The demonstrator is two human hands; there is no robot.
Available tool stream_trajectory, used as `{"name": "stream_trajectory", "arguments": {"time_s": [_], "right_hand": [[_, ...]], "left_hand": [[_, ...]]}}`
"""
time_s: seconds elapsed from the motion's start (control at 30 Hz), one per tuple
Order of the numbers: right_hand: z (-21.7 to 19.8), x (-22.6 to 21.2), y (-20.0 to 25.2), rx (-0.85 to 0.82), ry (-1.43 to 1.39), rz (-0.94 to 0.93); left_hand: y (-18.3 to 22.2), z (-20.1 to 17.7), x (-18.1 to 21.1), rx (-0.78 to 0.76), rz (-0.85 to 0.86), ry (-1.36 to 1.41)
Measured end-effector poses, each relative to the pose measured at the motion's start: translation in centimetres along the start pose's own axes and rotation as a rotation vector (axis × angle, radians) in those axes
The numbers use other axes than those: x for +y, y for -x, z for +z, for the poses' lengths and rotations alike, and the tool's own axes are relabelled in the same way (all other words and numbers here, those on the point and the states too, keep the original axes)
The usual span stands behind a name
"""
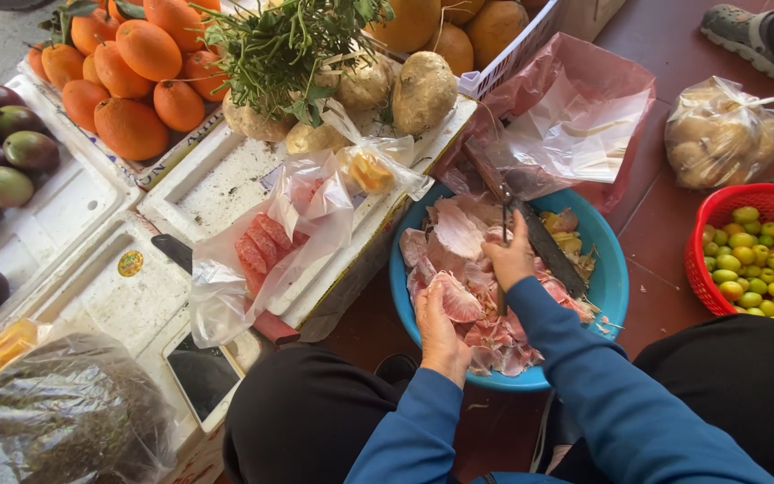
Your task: Peeling and cleaning pomelo segments using a knife at a fruit stall.
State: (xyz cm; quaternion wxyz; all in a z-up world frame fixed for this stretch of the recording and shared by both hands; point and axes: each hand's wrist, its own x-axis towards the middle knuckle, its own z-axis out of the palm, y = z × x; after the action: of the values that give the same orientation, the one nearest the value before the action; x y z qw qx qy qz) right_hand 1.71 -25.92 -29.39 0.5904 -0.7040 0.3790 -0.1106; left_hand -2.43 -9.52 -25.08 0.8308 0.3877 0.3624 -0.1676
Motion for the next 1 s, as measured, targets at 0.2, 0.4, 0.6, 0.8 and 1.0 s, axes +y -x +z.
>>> {"name": "stream_trajectory", "arguments": {"time_s": [0.2,0.4,0.6,0.8,1.0], "right_hand": [[-6.0,-4.4,6.9,-0.104,-0.151,-0.151],[-10.8,-7.2,15.8,-0.399,-0.298,-0.176],[-9.9,-5.4,15.7,-0.407,-0.240,-0.068],[-4.5,-1.3,6.5,-0.427,0.642,-0.072],[-0.1,1.7,1.9,-0.490,1.182,0.004]], "left_hand": [[4.4,3.0,3.3,-0.073,0.142,0.008],[-0.7,1.8,-0.8,-0.152,0.227,0.044],[3.0,2.0,2.0,-0.044,0.188,0.055],[5.9,2.2,3.6,0.004,0.177,0.071],[3.5,1.6,2.2,-0.001,0.179,0.004]]}}
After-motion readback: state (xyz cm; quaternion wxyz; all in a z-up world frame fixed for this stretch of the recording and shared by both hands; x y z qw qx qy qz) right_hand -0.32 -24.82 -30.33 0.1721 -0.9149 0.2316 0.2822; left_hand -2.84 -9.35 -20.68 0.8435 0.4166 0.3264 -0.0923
